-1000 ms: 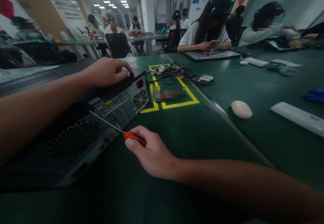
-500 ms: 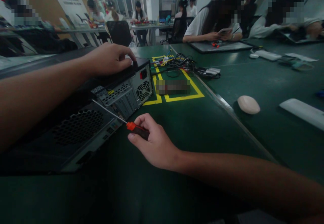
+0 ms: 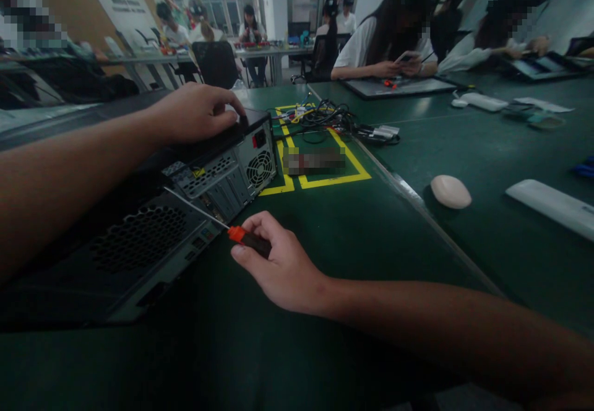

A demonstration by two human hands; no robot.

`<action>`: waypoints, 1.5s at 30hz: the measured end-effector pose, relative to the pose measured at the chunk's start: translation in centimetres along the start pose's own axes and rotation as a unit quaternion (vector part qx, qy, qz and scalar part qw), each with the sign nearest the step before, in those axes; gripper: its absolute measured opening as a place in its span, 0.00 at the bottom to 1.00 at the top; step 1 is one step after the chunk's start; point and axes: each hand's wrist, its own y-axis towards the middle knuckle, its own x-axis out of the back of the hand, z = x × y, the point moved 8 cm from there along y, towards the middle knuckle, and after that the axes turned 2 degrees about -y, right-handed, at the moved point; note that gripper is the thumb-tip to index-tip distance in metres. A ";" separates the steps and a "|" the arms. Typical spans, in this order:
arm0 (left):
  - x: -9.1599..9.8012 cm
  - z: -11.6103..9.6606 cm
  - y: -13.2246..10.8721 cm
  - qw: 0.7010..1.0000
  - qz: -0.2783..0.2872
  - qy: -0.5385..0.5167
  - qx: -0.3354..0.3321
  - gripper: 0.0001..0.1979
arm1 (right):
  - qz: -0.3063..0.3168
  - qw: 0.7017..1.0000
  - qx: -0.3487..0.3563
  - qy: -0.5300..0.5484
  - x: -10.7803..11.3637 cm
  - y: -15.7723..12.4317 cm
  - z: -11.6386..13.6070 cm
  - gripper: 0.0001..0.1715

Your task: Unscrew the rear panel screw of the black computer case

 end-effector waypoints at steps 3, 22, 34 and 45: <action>0.0 0.1 0.0 1.000 0.001 -0.004 0.010 0.26 | -0.002 1.000 0.003 0.004 0.0 0.1 -0.2 0.09; -0.1 0.3 0.1 1.000 -0.003 -0.003 -0.009 0.25 | -0.018 1.000 -0.001 0.000 0.2 0.0 0.1 0.05; -0.1 0.0 0.0 1.000 0.008 -0.004 0.010 0.27 | -0.020 0.999 -0.008 -0.026 0.4 -0.1 0.5 0.10; -0.1 0.0 0.0 1.000 0.003 0.003 0.004 0.26 | -0.017 0.999 -0.003 -0.028 0.6 0.0 0.6 0.09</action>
